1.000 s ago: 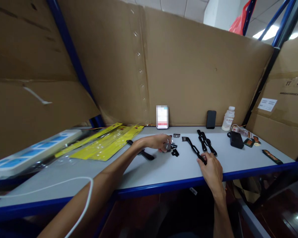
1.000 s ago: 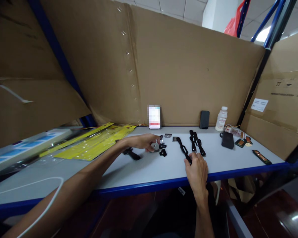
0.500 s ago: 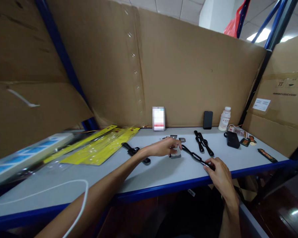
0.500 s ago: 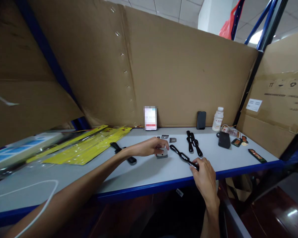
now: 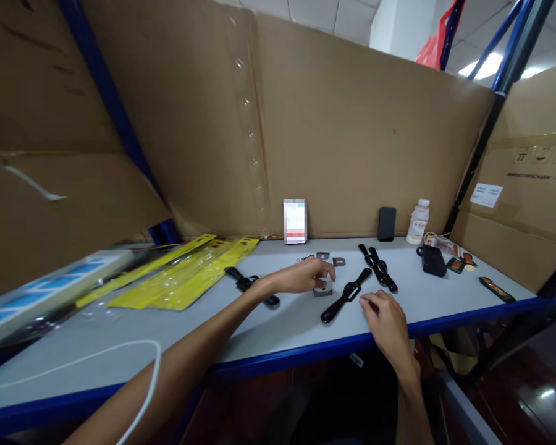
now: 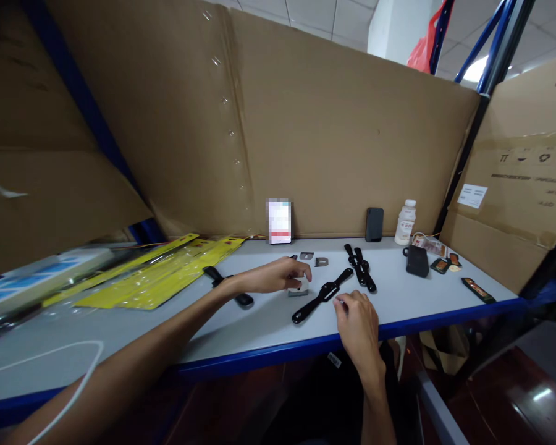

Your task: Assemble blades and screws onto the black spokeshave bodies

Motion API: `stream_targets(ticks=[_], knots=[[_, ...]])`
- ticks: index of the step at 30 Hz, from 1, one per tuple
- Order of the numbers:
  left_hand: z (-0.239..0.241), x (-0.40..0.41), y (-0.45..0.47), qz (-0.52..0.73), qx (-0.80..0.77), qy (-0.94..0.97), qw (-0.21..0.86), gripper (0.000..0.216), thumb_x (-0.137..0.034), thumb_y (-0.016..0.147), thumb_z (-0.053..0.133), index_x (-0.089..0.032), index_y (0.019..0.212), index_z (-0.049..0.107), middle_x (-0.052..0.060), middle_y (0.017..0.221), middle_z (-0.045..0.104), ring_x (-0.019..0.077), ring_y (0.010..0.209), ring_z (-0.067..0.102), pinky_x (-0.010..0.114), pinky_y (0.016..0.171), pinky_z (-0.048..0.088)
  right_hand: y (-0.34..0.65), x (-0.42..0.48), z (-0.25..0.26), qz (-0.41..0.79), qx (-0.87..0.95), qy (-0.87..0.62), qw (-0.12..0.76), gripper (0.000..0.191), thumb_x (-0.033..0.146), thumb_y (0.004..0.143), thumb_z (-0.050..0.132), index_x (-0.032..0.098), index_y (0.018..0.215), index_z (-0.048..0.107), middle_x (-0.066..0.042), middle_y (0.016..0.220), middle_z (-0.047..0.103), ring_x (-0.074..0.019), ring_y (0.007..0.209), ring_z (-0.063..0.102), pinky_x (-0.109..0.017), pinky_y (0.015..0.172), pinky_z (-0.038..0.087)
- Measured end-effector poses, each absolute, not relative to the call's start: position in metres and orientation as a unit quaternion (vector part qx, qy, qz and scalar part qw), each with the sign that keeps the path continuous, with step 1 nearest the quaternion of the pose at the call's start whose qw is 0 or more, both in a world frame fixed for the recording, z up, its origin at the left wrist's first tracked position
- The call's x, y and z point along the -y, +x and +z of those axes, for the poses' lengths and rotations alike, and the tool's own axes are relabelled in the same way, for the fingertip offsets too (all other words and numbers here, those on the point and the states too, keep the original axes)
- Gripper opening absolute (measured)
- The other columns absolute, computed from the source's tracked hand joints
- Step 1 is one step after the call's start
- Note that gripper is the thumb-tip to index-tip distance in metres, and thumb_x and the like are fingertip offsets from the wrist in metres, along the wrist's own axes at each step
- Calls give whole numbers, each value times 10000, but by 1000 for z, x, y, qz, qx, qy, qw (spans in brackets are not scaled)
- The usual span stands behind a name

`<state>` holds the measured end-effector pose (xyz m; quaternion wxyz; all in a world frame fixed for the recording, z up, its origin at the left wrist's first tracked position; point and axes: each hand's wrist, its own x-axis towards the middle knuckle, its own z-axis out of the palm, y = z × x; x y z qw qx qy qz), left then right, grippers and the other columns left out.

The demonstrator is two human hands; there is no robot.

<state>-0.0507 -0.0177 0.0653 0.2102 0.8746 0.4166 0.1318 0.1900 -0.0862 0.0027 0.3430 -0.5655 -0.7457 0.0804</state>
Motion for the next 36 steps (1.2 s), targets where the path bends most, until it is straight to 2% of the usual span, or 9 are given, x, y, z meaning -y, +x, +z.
stream_targets(ticks=[4, 9, 11, 14, 17, 20, 26, 31, 36], knots=[[74, 25, -48, 140, -404, 862, 271, 239, -189, 804, 550, -168, 1009, 671, -11, 695, 553, 126, 606, 475, 241, 570, 376, 198, 77, -3, 72, 722, -578, 373, 240, 251, 949, 489, 228, 1022, 716, -53, 1030, 713, -215, 975, 653, -309, 903, 454], [81, 34, -43, 138, -342, 851, 375, 220, -195, 808, 573, -164, 1003, 669, -13, 719, 560, 114, 619, 506, 221, 574, 411, 198, 74, -5, 68, 713, -592, 371, 248, 271, 947, 482, 237, 1011, 719, -47, 1043, 712, -210, 951, 667, -308, 871, 472], [82, 35, -43, 135, -329, 857, 373, 227, -172, 800, 580, -160, 1004, 678, -13, 726, 564, 109, 630, 515, 209, 575, 399, 197, 75, -5, 52, 708, -602, 366, 306, 247, 946, 462, 238, 1136, 701, -62, 1187, 686, -210, 1015, 669, -310, 891, 481], [80, 32, -44, 139, -321, 867, 356, 241, -148, 791, 576, -153, 1005, 688, -19, 720, 546, 101, 627, 496, 197, 566, 373, 196, 76, -5, 23, 727, -606, 323, 474, 194, 942, 431, 249, 1392, 569, -68, 1475, 531, -213, 1180, 627, -313, 956, 476], [77, 29, -46, 146, -317, 873, 342, 232, -149, 804, 568, -142, 1003, 687, -30, 692, 519, 95, 606, 467, 196, 558, 353, 195, 76, -6, 3, 747, -612, 260, 529, 180, 963, 397, 227, 1483, 476, -86, 1562, 439, -230, 1227, 606, -343, 996, 465], [76, 27, -47, 156, -320, 869, 342, 222, -151, 813, 570, -142, 1001, 687, -37, 667, 499, 96, 597, 457, 197, 552, 339, 193, 76, -5, -4, 744, -622, 245, 477, 208, 989, 390, 208, 1449, 516, -97, 1519, 492, -236, 1224, 606, -346, 1006, 455], [75, 28, -47, 169, -329, 859, 354, 205, -170, 824, 589, -144, 1001, 690, -41, 662, 460, 95, 589, 424, 200, 544, 336, 194, 76, -1, 12, 726, -636, 261, 347, 269, 988, 482, 265, 1301, 632, -59, 1386, 572, -197, 1011, 682, -289, 863, 478], [71, 24, -48, 198, -331, 848, 363, 206, -175, 825, 595, -145, 1017, 664, -50, 645, 463, 95, 581, 444, 199, 547, 387, 196, 76, -3, 24, 708, -651, 270, 239, 259, 964, 556, 240, 1157, 696, -62, 1220, 627, -187, 932, 689, -276, 811, 462], [63, 15, -47, 270, -364, 823, 342, 192, -204, 820, 621, -154, 1005, 623, -10, 718, 631, 127, 663, 549, 221, 615, 432, 200, 77, -4, 43, 729, -617, 292, 170, 223, 945, 584, 250, 1056, 709, -38, 1123, 665, -191, 977, 678, -264, 825, 452]])
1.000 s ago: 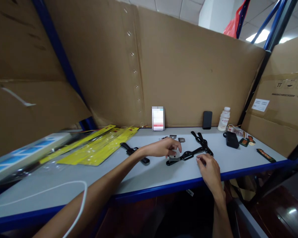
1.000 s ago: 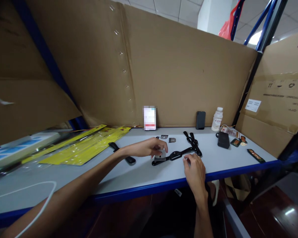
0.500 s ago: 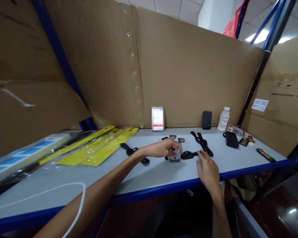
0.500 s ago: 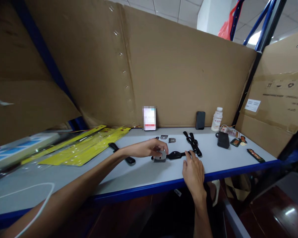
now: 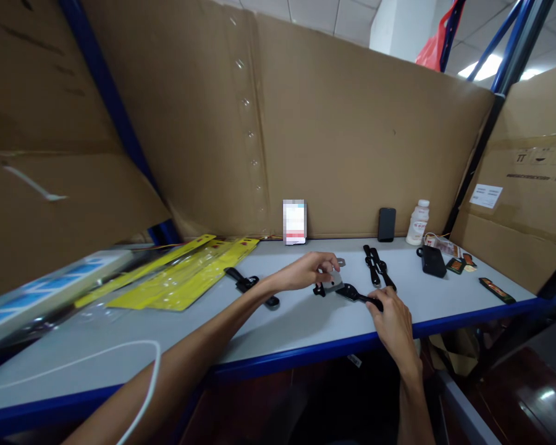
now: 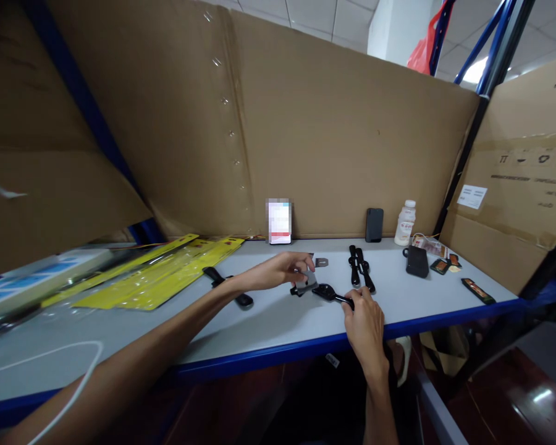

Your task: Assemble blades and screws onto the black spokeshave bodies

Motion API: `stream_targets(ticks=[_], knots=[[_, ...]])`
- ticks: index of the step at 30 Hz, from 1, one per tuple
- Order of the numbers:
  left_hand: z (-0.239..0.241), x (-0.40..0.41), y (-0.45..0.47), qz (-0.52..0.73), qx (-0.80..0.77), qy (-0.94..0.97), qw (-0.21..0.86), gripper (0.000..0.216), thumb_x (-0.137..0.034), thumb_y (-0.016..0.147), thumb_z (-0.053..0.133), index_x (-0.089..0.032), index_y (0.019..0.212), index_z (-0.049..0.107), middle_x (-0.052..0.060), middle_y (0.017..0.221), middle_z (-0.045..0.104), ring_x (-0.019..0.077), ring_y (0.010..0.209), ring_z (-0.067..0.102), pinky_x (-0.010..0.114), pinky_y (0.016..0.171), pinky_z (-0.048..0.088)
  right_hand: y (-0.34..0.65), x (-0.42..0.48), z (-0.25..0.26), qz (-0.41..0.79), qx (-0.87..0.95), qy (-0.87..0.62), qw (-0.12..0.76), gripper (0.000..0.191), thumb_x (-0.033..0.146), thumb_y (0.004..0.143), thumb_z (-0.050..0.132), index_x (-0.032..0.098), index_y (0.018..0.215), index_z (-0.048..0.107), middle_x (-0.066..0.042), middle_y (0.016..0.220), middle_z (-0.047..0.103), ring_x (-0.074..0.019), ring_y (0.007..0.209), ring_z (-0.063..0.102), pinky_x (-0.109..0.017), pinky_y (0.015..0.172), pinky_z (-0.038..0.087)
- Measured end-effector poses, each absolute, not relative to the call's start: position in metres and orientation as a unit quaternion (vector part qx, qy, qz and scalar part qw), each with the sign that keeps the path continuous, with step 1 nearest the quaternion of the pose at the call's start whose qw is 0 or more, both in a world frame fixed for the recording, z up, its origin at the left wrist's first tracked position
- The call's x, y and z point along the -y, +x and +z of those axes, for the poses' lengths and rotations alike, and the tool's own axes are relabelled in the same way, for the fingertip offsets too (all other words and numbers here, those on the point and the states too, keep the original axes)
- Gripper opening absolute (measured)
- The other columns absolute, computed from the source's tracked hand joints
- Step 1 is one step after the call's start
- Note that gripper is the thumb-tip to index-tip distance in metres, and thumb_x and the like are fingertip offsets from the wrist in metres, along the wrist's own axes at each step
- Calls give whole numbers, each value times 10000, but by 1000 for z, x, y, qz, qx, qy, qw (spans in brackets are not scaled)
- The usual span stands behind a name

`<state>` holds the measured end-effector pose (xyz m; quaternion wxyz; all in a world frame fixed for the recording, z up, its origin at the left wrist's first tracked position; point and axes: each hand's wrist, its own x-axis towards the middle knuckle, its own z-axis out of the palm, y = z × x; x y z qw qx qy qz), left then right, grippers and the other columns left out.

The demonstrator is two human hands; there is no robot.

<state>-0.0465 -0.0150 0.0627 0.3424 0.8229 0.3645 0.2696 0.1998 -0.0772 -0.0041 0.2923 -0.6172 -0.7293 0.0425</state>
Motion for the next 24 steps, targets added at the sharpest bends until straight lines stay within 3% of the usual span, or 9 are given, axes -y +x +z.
stream_targets(ticks=[5, 17, 24], knots=[[43, 6, -31, 342, -390, 811, 271, 145, -201, 820, 628, -147, 938, 694, 12, 753, 681, 148, 716, 610, 244, 685, 429, 199, 79, -3, 55, 738, -602, 300, 181, 216, 933, 593, 269, 1051, 720, -30, 1138, 671, -194, 989, 675, -271, 850, 450], [16, 1, -20, 284, -386, 857, 187, 180, -86, 819, 619, -161, 903, 759, 34, 798, 711, 144, 722, 620, 237, 681, 444, 197, 78, -3, 64, 734, -606, 299, 180, 229, 925, 601, 271, 1049, 725, -25, 1166, 667, -199, 998, 676, -279, 835, 457], [13, -3, -23, 256, -344, 885, 180, 259, -95, 827, 613, -192, 994, 785, 44, 908, 744, 148, 774, 632, 253, 752, 475, 197, 79, -2, 59, 732, -614, 288, 191, 249, 929, 599, 280, 1069, 726, -24, 1166, 660, -190, 985, 677, -273, 821, 455]])
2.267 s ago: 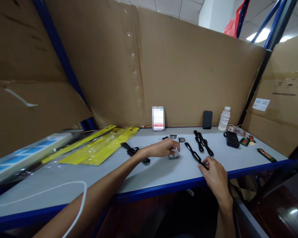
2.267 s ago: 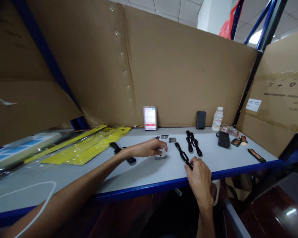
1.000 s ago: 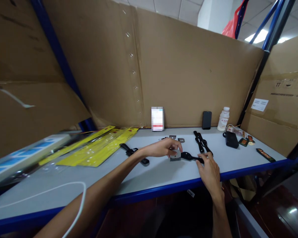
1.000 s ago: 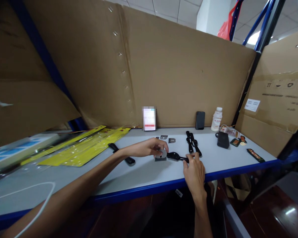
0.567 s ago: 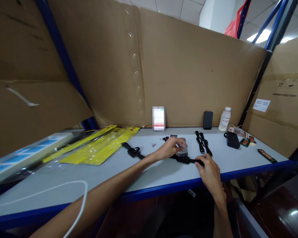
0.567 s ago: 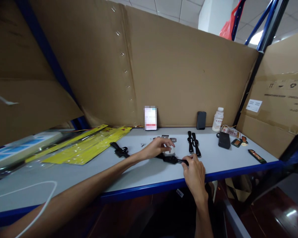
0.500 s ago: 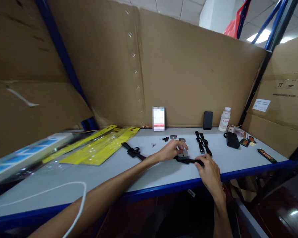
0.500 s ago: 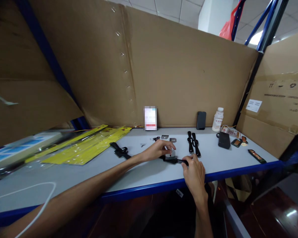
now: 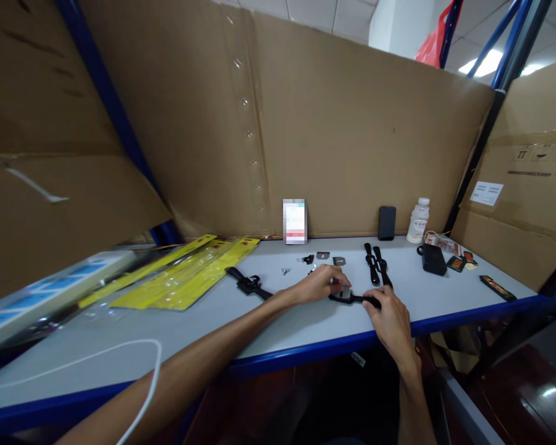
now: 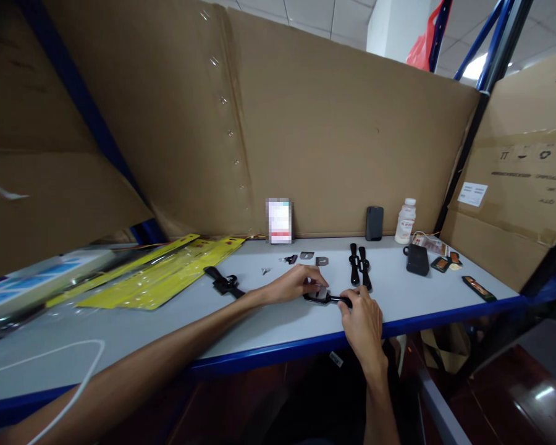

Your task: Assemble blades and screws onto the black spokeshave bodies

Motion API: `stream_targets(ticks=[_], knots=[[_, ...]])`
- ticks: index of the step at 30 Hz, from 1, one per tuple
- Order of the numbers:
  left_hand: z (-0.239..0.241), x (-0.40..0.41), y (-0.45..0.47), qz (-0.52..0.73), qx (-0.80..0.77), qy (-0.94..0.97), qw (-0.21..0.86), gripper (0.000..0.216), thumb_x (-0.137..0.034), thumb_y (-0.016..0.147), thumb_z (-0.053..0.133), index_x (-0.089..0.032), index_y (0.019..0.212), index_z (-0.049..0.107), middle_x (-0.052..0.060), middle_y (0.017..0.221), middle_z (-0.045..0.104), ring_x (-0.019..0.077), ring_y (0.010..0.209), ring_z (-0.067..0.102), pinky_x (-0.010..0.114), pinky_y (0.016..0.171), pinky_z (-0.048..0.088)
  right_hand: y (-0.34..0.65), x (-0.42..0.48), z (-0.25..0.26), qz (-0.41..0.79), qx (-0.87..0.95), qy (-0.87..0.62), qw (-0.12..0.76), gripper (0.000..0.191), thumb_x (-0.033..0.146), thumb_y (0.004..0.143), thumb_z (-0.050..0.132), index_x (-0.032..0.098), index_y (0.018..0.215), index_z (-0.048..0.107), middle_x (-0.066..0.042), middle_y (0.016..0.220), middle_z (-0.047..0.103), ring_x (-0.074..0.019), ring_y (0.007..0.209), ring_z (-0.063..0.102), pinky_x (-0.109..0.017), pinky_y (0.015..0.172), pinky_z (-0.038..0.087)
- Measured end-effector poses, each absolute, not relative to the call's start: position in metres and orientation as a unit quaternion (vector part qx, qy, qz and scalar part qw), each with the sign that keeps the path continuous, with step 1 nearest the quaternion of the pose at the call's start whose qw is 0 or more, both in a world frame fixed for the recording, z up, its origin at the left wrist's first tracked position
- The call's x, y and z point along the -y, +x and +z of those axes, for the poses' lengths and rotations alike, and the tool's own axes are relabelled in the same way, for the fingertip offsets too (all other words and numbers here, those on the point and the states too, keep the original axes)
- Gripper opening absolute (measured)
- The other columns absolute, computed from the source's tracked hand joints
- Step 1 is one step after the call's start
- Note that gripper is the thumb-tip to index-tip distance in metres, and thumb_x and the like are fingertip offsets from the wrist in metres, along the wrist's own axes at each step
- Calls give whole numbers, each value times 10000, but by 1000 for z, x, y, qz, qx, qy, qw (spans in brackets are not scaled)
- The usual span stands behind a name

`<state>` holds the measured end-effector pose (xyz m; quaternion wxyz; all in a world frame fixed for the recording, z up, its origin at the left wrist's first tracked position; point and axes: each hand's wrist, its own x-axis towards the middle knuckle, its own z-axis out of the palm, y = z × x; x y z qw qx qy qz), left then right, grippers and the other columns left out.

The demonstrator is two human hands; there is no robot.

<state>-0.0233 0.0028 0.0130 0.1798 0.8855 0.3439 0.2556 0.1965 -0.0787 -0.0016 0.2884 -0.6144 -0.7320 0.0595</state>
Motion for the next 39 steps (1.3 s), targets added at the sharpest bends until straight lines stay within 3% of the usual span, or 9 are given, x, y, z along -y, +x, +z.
stream_targets(ticks=[13, 19, 24, 31, 35, 39], knots=[[15, 1, -15, 242, -350, 886, 183, 299, -28, 822, 584, -175, 973, 796, 54, 916, 738, 153, 792, 640, 255, 758, 471, 199, 76, -3, 79, 731, -605, 304, 212, 265, 926, 592, 284, 1076, 741, -19, 1153, 674, -177, 995, 674, -261, 847, 454], [21, 4, -12, 274, -350, 880, 166, 259, -109, 894, 569, -180, 1047, 766, 69, 973, 724, 166, 832, 640, 270, 769, 478, 201, 78, -2, 75, 715, -629, 295, 201, 267, 929, 595, 279, 1070, 739, -21, 1121, 678, -182, 971, 671, -264, 815, 440], [40, 5, -30, 347, -432, 829, 68, 297, -116, 924, 468, -176, 1040, 735, 85, 1018, 712, 183, 862, 632, 281, 758, 470, 202, 79, 1, 68, 700, -647, 293, 197, 273, 932, 592, 272, 1072, 732, -22, 1109, 675, -183, 953, 667, -266, 775, 427], [56, 6, -56, 193, -526, 827, -51, 251, -81, 834, 474, -186, 855, 702, 88, 916, 700, 211, 789, 617, 295, 684, 406, 199, 78, 1, 54, 691, -660, 291, 178, 286, 943, 572, 262, 1046, 715, -27, 1087, 668, -179, 927, 666, -270, 723, 407], [46, 3, -61, 105, -484, 869, 4, 160, -206, 840, 596, -209, 943, 718, 107, 1040, 684, 241, 886, 623, 301, 707, 415, 197, 77, 1, 47, 687, -666, 287, 161, 299, 937, 587, 258, 1027, 714, -31, 1084, 671, -173, 898, 667, -276, 708, 400], [33, -1, -65, 104, -469, 877, 10, 384, -431, 842, 679, -221, 1164, 678, 138, 1246, 611, 307, 1098, 570, 340, 818, 452, 196, 77, 0, 42, 683, -674, 279, 158, 305, 938, 584, 255, 1014, 713, -31, 1080, 670, -168, 878, 666, -278, 697, 391]])
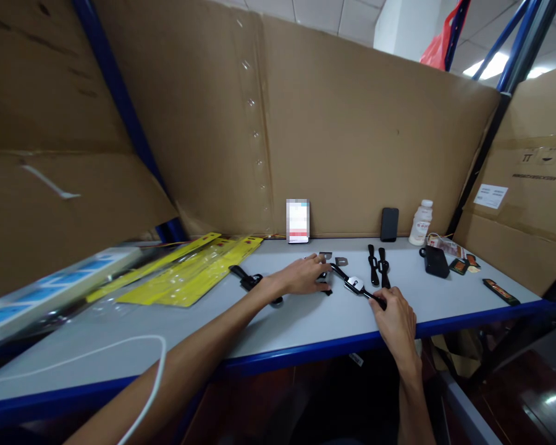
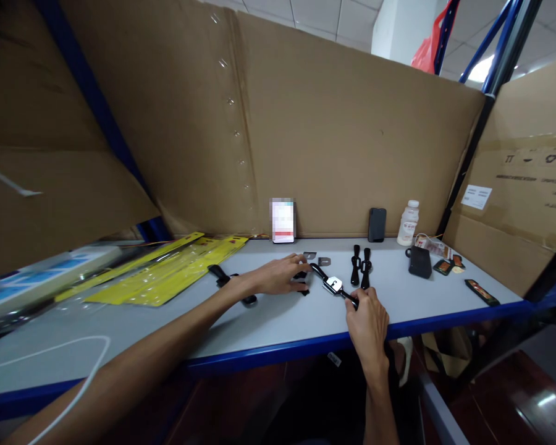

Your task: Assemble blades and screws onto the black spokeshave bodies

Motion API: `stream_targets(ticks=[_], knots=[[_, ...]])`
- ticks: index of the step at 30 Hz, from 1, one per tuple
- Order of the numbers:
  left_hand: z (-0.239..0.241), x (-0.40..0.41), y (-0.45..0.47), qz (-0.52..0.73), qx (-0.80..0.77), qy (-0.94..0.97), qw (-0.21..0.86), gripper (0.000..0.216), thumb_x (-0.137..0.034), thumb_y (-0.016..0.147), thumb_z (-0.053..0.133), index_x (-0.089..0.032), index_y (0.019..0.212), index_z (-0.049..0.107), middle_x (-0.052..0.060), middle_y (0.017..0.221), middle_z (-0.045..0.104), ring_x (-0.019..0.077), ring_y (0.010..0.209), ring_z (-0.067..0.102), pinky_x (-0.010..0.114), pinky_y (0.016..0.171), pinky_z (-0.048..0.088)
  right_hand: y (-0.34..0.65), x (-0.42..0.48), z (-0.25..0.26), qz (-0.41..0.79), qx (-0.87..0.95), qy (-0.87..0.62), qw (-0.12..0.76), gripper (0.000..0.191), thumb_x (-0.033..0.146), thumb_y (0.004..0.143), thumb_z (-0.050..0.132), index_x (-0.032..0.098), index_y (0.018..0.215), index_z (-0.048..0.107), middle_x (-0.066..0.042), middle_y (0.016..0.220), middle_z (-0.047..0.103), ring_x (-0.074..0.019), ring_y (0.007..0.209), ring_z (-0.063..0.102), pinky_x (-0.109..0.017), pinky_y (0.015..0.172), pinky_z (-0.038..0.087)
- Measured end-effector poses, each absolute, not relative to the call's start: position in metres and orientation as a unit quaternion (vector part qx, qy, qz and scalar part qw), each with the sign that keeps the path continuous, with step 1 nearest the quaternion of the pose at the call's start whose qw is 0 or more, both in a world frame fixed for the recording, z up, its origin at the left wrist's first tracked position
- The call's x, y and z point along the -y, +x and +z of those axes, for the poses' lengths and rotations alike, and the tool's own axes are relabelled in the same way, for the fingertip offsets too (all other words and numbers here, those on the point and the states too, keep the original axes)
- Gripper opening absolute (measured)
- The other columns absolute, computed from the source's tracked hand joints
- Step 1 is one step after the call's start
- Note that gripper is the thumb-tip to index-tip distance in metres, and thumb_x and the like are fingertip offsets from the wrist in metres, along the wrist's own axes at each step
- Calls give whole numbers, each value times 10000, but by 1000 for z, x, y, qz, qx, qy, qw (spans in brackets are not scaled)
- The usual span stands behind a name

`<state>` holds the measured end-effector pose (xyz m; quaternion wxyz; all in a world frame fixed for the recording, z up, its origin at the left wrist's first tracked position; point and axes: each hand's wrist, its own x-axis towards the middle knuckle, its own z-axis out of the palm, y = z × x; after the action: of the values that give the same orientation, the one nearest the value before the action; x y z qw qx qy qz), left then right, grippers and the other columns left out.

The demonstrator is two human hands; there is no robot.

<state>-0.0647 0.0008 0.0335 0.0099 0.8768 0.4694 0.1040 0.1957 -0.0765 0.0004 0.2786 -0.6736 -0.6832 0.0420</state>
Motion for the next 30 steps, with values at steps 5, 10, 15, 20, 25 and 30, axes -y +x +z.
stream_targets(ticks=[5, 10, 15, 20, 25, 30], knots=[[27, -3, -66, 82, -475, 876, -2, 462, -545, 879, 627, -187, 1169, 662, 164, 1273, 604, 312, 1128, 560, 375, 922, 439, 194, 77, 0, 40, 682, -676, 275, 153, 305, 947, 580, 251, 1017, 705, -31, 1083, 666, -174, 867, 665, -283, 701, 394], [30, -2, -64, 67, -472, 879, 9, 264, -394, 895, 626, -187, 1048, 678, 126, 1106, 658, 254, 988, 612, 320, 849, 451, 195, 77, -1, 30, 687, -674, 271, 152, 296, 949, 578, 248, 1022, 702, -33, 1083, 666, -171, 867, 668, -281, 695, 401], [38, -2, -69, 33, -493, 869, 6, 217, -88, 805, 560, -181, 968, 668, 123, 1052, 669, 245, 919, 629, 301, 761, 452, 197, 77, -2, 17, 707, -655, 266, 168, 287, 959, 567, 253, 1055, 700, -35, 1084, 669, -173, 876, 675, -272, 697, 406], [44, -5, -83, 10, -516, 857, 7, 335, 2, 687, 523, -167, 924, 689, 126, 1014, 693, 240, 888, 638, 290, 740, 444, 197, 79, 0, 34, 718, -638, 275, 156, 275, 955, 585, 263, 1055, 705, -24, 1086, 672, -173, 909, 674, -262, 724, 407], [47, -8, -95, -12, -536, 844, 2, 341, -20, 693, 532, -175, 942, 706, 120, 984, 713, 217, 820, 624, 274, 685, 415, 185, 86, 3, 56, 723, -631, 276, 124, 287, 951, 601, 264, 1003, 711, -12, 1089, 671, -171, 886, 674, -271, 730, 406], [47, -9, -93, -7, -540, 842, 12, 310, -60, 689, 593, -197, 934, 725, 100, 942, 719, 196, 757, 600, 267, 659, 402, 172, 91, 6, 63, 726, -627, 276, 118, 282, 939, 615, 258, 1005, 710, -14, 1073, 675, -176, 887, 674, -279, 735, 407]])
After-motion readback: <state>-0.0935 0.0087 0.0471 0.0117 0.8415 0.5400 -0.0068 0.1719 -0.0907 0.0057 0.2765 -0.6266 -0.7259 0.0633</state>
